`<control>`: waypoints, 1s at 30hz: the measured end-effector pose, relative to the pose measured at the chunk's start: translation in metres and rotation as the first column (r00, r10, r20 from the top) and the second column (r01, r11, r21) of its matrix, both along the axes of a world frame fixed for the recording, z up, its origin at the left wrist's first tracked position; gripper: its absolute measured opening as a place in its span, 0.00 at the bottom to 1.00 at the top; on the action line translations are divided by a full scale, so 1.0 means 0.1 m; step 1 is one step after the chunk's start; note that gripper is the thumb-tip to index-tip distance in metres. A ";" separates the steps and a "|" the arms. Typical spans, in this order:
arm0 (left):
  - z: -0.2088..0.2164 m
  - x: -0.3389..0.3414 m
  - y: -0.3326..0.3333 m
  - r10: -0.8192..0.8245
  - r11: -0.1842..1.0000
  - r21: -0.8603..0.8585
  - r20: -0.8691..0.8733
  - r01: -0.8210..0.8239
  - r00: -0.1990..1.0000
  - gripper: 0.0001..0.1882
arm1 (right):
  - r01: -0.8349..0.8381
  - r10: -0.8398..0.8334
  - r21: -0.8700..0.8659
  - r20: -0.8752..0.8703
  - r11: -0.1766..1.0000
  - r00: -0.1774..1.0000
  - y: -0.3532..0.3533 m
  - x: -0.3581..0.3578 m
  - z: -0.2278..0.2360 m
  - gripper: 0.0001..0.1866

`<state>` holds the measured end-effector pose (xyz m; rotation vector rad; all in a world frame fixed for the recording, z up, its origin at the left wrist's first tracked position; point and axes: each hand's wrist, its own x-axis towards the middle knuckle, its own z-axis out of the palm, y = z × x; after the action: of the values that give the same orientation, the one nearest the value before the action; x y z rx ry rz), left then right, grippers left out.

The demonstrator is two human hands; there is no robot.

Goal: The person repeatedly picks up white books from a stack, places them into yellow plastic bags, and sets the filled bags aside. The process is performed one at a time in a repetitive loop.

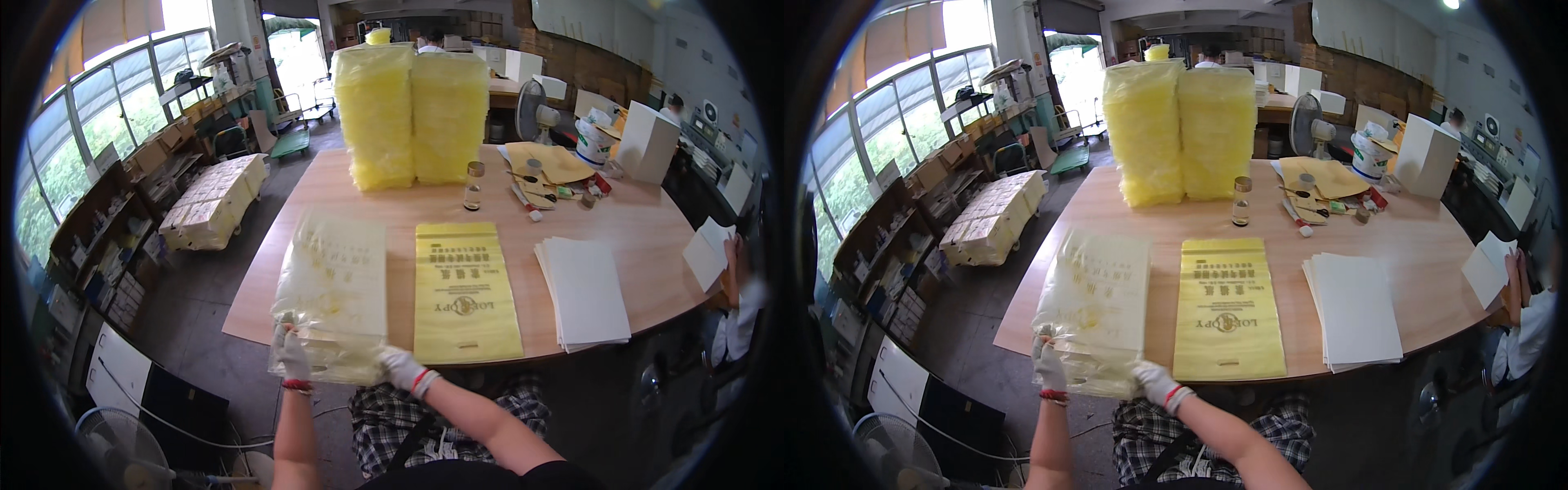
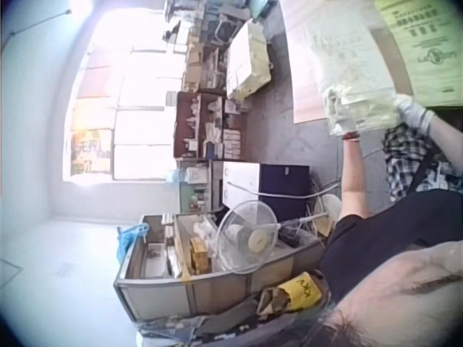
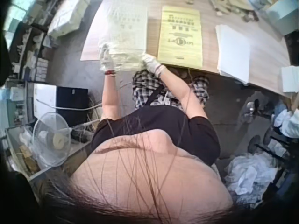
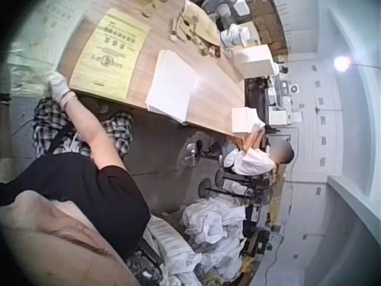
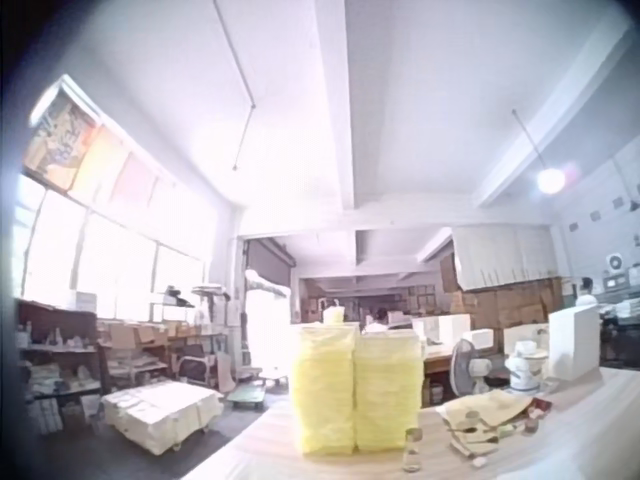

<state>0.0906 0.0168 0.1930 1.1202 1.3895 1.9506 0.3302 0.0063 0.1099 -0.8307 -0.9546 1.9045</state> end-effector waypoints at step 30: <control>-0.78 2.86 0.48 -0.574 0.756 -0.437 -0.801 0.488 0.172 0.05 | 0.343 -0.235 -0.288 0.350 0.894 0.907 -1.12 1.82 -0.08 0.20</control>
<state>0.3769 0.0648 0.1149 2.4578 1.1566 0.6181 0.5126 -0.1057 0.1021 -1.4299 -0.6278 1.7255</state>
